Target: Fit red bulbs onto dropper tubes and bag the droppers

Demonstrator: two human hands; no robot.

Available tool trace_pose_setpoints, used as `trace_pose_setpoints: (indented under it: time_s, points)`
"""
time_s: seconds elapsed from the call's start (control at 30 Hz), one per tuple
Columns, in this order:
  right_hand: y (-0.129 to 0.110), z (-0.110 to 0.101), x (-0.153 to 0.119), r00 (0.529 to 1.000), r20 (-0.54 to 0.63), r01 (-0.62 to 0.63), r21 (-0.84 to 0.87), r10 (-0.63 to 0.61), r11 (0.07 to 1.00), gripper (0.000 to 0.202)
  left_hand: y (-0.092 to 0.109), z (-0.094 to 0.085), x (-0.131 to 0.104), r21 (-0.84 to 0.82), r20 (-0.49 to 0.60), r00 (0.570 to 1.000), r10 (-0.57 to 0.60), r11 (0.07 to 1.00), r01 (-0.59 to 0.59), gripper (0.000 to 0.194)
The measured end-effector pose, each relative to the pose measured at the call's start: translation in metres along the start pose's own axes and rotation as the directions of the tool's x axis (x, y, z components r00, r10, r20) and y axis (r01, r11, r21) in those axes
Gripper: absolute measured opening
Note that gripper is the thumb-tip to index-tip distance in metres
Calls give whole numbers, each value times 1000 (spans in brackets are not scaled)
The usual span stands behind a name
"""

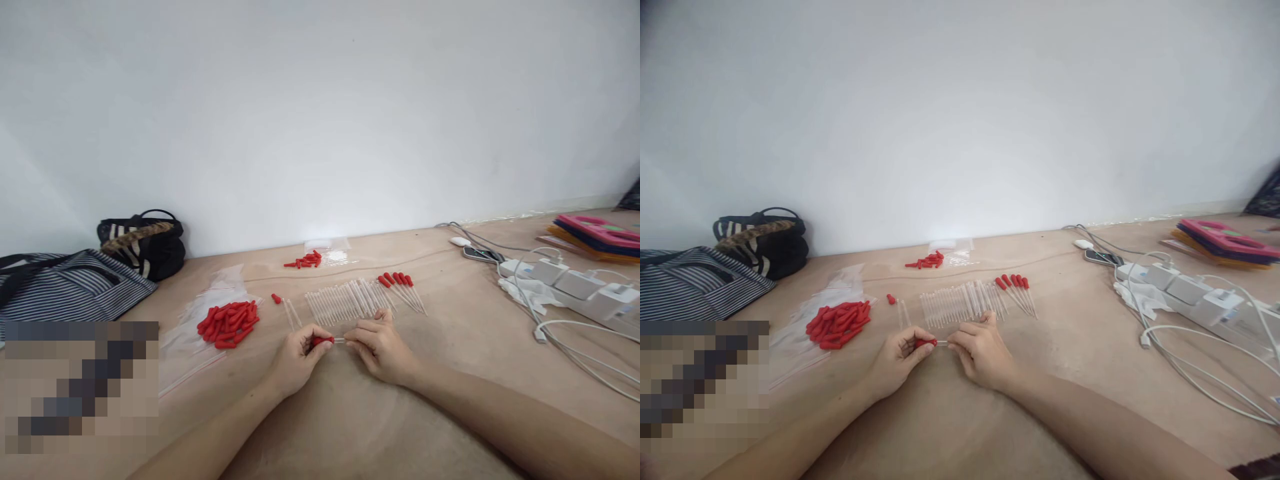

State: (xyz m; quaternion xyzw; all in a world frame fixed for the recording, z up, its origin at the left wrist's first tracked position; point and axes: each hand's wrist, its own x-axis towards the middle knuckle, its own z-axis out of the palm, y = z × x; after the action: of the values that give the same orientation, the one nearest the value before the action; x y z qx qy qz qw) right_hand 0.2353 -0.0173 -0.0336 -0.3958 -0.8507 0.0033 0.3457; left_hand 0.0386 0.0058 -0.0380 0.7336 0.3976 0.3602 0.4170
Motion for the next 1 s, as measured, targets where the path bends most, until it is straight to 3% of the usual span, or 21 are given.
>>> trace_pose_setpoints:
  time_s: [0.3,0.47,1.0]
  points:
    - [-1,4,-1,997,-73,19,-36,-22,999,20,1,3,1,11,-39,999,18,1000,-17,13]
    - [2,3,-1,995,-71,75,26,-73,997,18,3,3,0,-15,-18,1000,15,1000,-15,13]
    - [0,11,2,996,-53,80,33,-78,996,20,1,3,-1,-34,-19,1000,-10,999,10,13]
